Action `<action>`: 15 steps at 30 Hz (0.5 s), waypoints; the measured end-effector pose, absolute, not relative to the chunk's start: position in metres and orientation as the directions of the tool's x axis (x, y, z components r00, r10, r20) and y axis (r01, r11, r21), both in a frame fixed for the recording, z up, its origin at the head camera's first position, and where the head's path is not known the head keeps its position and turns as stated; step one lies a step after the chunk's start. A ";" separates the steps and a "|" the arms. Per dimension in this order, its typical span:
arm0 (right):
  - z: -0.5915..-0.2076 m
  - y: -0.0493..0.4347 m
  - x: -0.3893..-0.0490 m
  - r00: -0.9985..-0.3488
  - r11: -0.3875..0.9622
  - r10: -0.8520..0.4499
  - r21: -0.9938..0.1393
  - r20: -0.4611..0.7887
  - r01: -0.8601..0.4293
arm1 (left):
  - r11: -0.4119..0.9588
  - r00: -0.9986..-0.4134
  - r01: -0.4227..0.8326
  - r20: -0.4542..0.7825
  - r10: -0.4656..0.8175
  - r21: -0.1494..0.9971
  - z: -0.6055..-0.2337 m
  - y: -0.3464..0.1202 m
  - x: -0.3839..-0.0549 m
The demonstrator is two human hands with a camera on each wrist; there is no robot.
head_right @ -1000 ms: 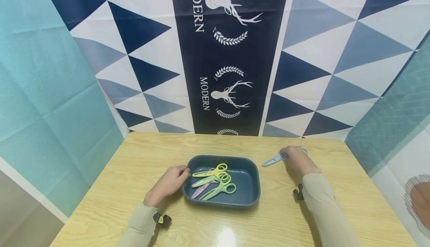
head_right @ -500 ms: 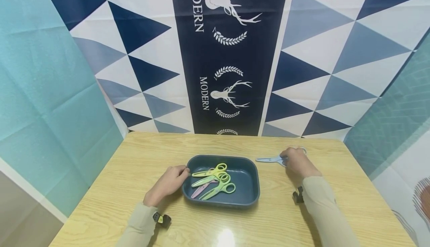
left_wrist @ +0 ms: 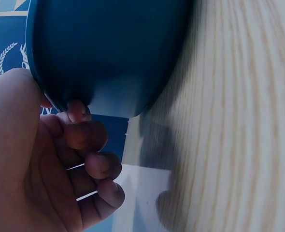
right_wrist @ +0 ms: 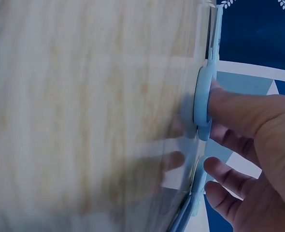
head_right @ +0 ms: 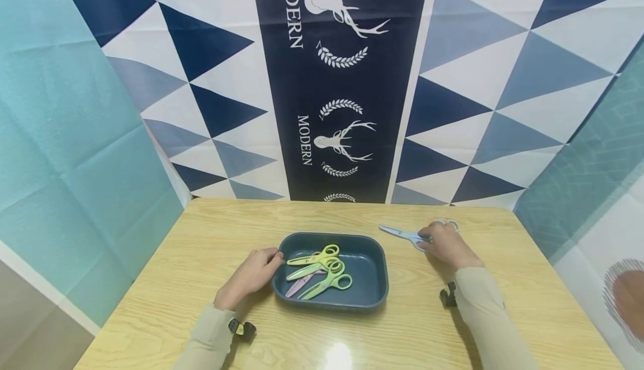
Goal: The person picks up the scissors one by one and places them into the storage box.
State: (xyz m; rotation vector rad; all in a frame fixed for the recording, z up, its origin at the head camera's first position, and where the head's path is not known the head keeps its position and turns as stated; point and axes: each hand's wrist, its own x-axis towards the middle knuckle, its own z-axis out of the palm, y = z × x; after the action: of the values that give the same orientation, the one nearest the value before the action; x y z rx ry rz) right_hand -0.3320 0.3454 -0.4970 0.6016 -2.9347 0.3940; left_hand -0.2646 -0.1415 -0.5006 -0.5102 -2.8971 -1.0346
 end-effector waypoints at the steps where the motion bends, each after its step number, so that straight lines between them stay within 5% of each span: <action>1: -0.497 0.346 -0.332 -0.916 0.887 -0.366 -0.235 0.166 -0.397 | 0.727 -0.946 0.312 0.130 0.296 0.612 -0.501 -0.142 -0.265; 15: -0.500 0.342 -0.327 -0.939 0.866 -0.306 -0.364 0.155 -0.342 | 0.726 -0.950 0.299 0.120 0.289 0.619 -0.499 -0.142 -0.263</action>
State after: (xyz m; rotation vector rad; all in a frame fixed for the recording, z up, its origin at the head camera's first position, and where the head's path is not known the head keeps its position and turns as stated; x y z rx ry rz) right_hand -0.3266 0.3415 -0.5003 0.5132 -2.9456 0.6004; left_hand -0.2631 -0.1416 -0.4988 -0.4950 -2.9045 -1.0448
